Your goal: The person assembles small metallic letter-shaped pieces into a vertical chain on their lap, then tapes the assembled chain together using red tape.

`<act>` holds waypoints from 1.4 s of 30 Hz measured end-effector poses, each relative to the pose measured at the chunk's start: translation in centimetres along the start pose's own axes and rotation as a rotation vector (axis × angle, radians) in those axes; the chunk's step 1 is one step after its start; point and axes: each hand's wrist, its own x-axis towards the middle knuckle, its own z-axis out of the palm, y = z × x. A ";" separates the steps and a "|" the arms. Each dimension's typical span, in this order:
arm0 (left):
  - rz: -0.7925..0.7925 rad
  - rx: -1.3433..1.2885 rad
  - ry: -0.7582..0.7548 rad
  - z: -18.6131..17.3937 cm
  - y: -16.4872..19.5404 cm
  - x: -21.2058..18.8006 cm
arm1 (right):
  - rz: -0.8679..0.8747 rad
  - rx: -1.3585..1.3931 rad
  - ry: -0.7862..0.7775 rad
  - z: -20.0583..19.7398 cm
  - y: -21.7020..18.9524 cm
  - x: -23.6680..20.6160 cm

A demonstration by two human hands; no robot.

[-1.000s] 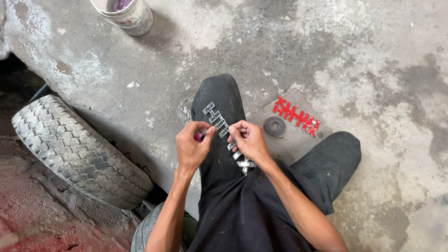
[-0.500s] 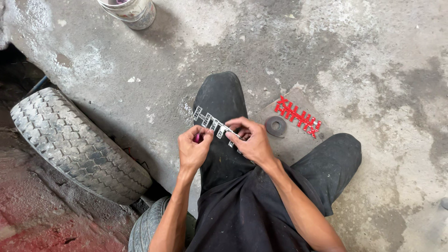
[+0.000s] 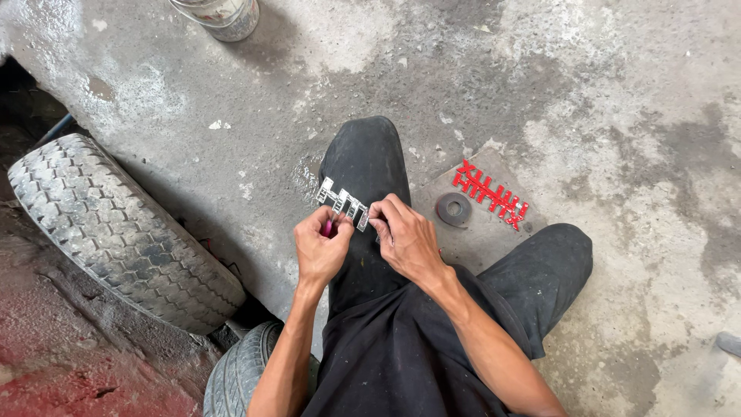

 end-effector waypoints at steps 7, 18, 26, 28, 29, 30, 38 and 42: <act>-0.078 -0.133 0.020 0.8 0.1 0.3 | 0.170 0.273 -0.043 0.5 1.9 -0.7; -0.012 -0.119 0.042 1.2 2.5 -0.2 | 0.221 0.765 -0.048 2.0 3.9 -2.5; 0.065 -0.058 0.064 0.9 2.7 -0.3 | -0.053 0.317 0.121 0.0 1.9 -1.0; 0.083 -0.018 0.070 1.0 2.6 -0.3 | -0.096 0.234 0.133 -0.2 1.4 -0.8; 0.093 0.001 0.073 1.0 2.6 -0.3 | -0.119 0.191 0.139 -0.3 1.2 -0.7; 0.111 0.010 0.069 1.0 2.6 -0.3 | -0.105 0.162 0.125 -0.3 1.0 -0.6; 0.094 0.140 0.056 0.9 1.7 0.5 | -0.216 -0.118 0.019 1.3 0.8 -0.5; 0.061 0.045 0.158 1.6 0.9 0.9 | -0.181 0.027 0.003 2.1 1.5 -1.9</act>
